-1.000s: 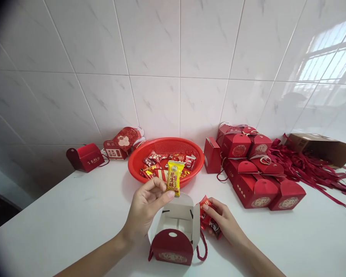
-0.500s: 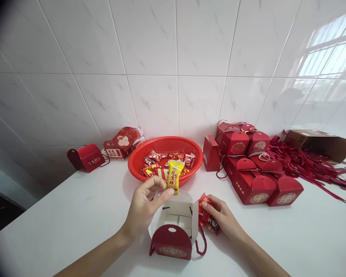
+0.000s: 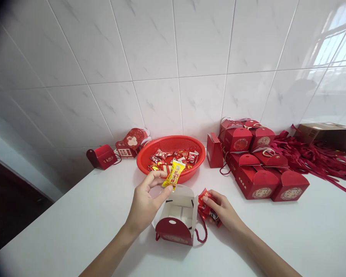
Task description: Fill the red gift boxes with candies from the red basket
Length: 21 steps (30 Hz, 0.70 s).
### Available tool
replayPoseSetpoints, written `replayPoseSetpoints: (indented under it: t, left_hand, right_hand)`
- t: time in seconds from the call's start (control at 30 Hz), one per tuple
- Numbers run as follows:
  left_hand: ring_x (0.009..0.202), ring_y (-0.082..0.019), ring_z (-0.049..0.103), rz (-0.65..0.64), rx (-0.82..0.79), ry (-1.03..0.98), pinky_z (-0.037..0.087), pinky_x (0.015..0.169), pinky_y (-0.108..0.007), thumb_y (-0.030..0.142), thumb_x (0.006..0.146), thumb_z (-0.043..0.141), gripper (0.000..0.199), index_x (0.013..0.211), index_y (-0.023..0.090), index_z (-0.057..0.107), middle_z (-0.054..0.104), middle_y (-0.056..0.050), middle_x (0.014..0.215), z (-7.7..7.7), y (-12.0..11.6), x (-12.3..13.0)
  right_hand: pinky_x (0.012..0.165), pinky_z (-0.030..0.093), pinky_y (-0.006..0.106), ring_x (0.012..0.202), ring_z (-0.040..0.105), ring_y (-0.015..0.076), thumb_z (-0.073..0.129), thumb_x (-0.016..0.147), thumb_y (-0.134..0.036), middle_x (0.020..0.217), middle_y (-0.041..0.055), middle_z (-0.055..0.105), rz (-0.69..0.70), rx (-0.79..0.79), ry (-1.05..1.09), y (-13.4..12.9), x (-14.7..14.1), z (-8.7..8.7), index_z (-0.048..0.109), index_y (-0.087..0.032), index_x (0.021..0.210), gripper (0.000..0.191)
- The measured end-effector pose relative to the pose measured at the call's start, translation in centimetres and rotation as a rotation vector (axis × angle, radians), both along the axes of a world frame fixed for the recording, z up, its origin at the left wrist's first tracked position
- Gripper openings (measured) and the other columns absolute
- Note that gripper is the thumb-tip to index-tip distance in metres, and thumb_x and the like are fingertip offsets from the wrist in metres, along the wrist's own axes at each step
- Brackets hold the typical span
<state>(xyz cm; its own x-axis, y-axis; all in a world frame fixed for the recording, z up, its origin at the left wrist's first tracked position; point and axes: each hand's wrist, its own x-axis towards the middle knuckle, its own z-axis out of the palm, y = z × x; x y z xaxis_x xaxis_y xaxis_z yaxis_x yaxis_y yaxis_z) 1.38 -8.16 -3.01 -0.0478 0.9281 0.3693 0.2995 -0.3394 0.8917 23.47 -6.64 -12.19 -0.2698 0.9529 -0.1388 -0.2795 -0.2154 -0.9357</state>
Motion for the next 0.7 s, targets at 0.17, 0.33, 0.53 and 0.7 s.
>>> replayPoseSetpoints:
  t: [0.17, 0.33, 0.53, 0.7]
  left_hand:
    - [0.086, -0.02, 0.073, 0.118, 0.105, 0.109, 0.057, 0.079, -0.031, 0.023, 0.081, 0.067, 0.021, 0.102, 0.023, 0.063, 0.076, -0.003, 0.097, 0.3, -0.7, -0.2]
    - [0.088, -0.02, 0.074, 0.136, 0.124, 0.119, 0.057, 0.085, -0.032, 0.021, 0.081, 0.069, 0.019, 0.099, 0.023, 0.067, 0.078, -0.003, 0.097, 0.5, -1.9, -0.5]
    - [0.092, -0.018, 0.073, 0.205, 0.08, -0.038, 0.058, 0.083, -0.029, 0.027, 0.082, 0.072, 0.024, 0.105, 0.024, 0.067, 0.077, -0.003, 0.103, -0.1, -4.5, -0.4]
    - [0.094, -0.018, 0.072, 0.192, 0.056, -0.106, 0.058, 0.082, -0.027, 0.027, 0.083, 0.071, 0.023, 0.106, 0.022, 0.067, 0.076, -0.004, 0.107, -1.7, -5.5, 0.5]
  right_hand:
    - [0.044, 0.033, 0.021, 0.051, 0.046, 0.0089, 0.078, 0.077, -0.056, 0.066, -0.0021, 0.052, 0.046, 0.003, -0.019, 0.0, 0.2, 0.1, 0.059, -0.019, 0.08, 0.042]
    - [0.045, 0.036, 0.022, 0.052, 0.049, 0.0098, 0.079, 0.072, -0.059, 0.067, -0.0005, 0.056, 0.019, 0.036, -0.102, -0.5, 0.2, 1.4, 0.059, -0.018, 0.078, 0.046]
    - [0.045, 0.034, 0.023, 0.046, 0.049, 0.0096, 0.076, 0.073, -0.063, 0.063, -0.0003, 0.058, -0.011, 0.114, -0.23, -0.4, 0.8, 2.3, 0.057, -0.018, 0.075, 0.049]
    - [0.046, 0.036, 0.024, 0.049, 0.051, 0.0104, 0.074, 0.076, -0.061, 0.066, -0.0001, 0.059, -0.03, 0.135, -0.262, -0.2, 1.2, 1.8, 0.059, -0.018, 0.078, 0.046]
